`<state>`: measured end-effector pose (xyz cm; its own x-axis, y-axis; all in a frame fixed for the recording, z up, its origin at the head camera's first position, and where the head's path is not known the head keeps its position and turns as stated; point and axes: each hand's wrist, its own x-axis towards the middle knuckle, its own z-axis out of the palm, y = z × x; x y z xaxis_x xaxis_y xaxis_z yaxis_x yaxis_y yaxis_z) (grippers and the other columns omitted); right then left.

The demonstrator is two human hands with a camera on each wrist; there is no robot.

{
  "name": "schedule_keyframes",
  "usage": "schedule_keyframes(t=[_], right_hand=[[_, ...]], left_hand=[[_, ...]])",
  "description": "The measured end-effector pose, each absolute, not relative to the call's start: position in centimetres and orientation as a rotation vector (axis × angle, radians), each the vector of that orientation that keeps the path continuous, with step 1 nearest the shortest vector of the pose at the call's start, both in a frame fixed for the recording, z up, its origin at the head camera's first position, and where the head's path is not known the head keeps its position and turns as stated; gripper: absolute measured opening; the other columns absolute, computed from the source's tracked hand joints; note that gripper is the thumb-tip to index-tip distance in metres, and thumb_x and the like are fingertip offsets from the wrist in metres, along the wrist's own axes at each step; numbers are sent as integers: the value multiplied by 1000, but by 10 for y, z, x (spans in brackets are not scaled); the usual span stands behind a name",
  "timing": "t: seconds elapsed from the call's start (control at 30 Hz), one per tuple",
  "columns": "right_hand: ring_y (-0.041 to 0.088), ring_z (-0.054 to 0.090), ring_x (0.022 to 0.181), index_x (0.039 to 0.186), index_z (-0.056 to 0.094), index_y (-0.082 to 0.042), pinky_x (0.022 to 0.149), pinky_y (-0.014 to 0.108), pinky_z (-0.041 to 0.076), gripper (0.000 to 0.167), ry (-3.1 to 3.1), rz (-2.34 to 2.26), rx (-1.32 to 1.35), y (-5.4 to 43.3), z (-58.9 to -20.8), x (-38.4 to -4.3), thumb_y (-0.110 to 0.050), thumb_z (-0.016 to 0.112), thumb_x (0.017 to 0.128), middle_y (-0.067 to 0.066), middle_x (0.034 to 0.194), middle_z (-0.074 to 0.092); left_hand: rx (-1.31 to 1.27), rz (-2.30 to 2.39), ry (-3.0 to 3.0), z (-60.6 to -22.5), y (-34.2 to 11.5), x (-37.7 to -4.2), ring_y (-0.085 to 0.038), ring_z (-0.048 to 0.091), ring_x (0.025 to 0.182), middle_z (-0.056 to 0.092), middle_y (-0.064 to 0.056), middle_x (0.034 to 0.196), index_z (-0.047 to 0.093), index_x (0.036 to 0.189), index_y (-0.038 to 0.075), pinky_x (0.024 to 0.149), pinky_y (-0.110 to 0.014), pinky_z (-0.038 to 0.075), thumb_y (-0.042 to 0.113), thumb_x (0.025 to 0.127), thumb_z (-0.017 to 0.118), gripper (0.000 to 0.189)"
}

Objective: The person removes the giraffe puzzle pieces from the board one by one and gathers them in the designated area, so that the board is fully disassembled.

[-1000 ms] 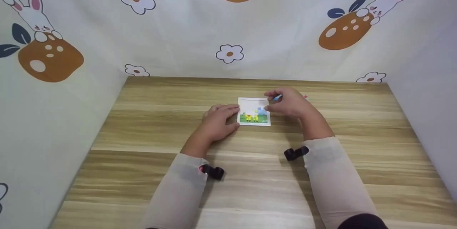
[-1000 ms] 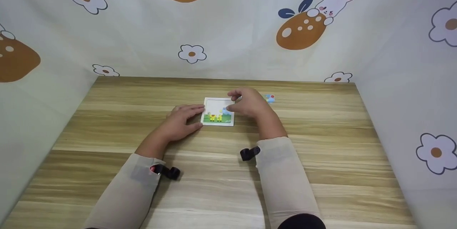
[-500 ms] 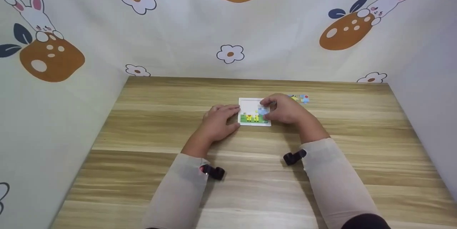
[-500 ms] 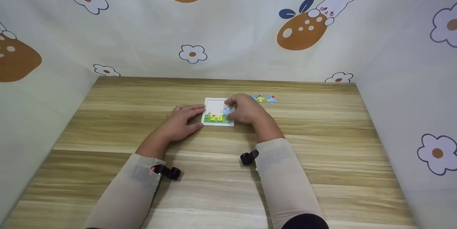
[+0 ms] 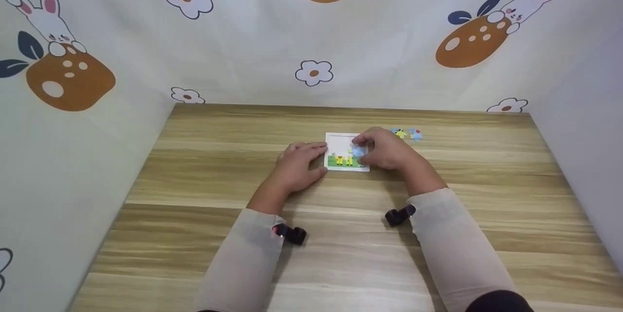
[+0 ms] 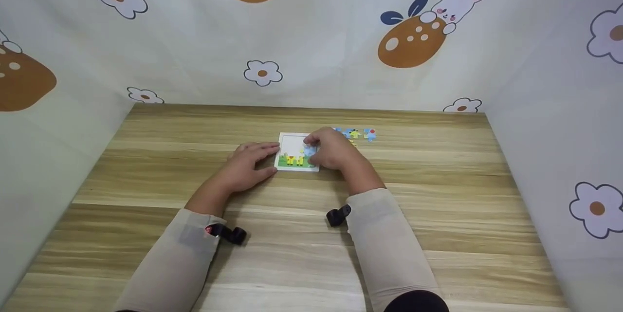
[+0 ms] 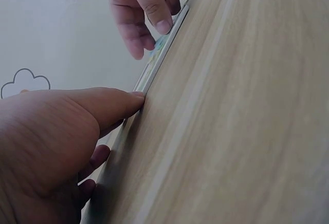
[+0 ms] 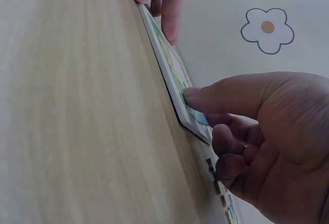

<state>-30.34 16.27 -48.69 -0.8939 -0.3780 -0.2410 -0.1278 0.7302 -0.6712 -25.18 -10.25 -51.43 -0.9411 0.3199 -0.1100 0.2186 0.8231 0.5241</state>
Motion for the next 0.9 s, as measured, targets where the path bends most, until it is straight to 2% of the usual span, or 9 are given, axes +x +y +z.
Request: schedule_keyframes(t=[0.07, 0.17, 0.47, 0.63, 0.9], right_hand=[[27, 60, 112, 134, 74, -15, 102, 44, 52, 45, 2584, -968, -396, 163, -487, -303, -10, 82, 91, 10, 131, 68], [25, 57, 101, 133, 74, -14, 90, 39, 50, 41, 2607, -984, -417, 163, -488, -302, -9, 79, 93, 10, 121, 68], [28, 60, 111, 130, 74, -13, 104, 45, 51, 34, 2630, -1067, -385, 163, -489, -303, -2, 65, 100, 10, 119, 70], [28, 62, 111, 129, 74, -12, 105, 46, 52, 32, 2633, -1085, -384, 165, -490, -303, -3, 64, 100, 10, 119, 71], [24, 63, 108, 128, 74, -11, 99, 39, 52, 27, 2626, -1135, -379, 169, -494, -305, -7, 65, 103, 9, 116, 73]], left_hand=[[430, 777, 2813, -514, -103, -252, -27, 34, 159, 45, 17, 169, 54, 159, 30, 129, -60, 25, 42, 103, 69, 58], [445, 784, 2812, -514, -103, -252, -29, 34, 158, 45, 16, 169, 54, 159, 28, 129, -59, 24, 41, 104, 69, 58], [441, 772, 2812, -514, -103, -252, -28, 34, 158, 44, 16, 169, 54, 159, 29, 128, -59, 25, 42, 104, 69, 59], [427, 773, 2813, -514, -102, -253, -27, 35, 158, 45, 16, 169, 54, 159, 30, 129, -58, 25, 43, 103, 69, 59], [435, 761, 2812, -514, -102, -252, -28, 35, 158, 44, 16, 169, 54, 159, 30, 129, -58, 25, 43, 103, 68, 59]])
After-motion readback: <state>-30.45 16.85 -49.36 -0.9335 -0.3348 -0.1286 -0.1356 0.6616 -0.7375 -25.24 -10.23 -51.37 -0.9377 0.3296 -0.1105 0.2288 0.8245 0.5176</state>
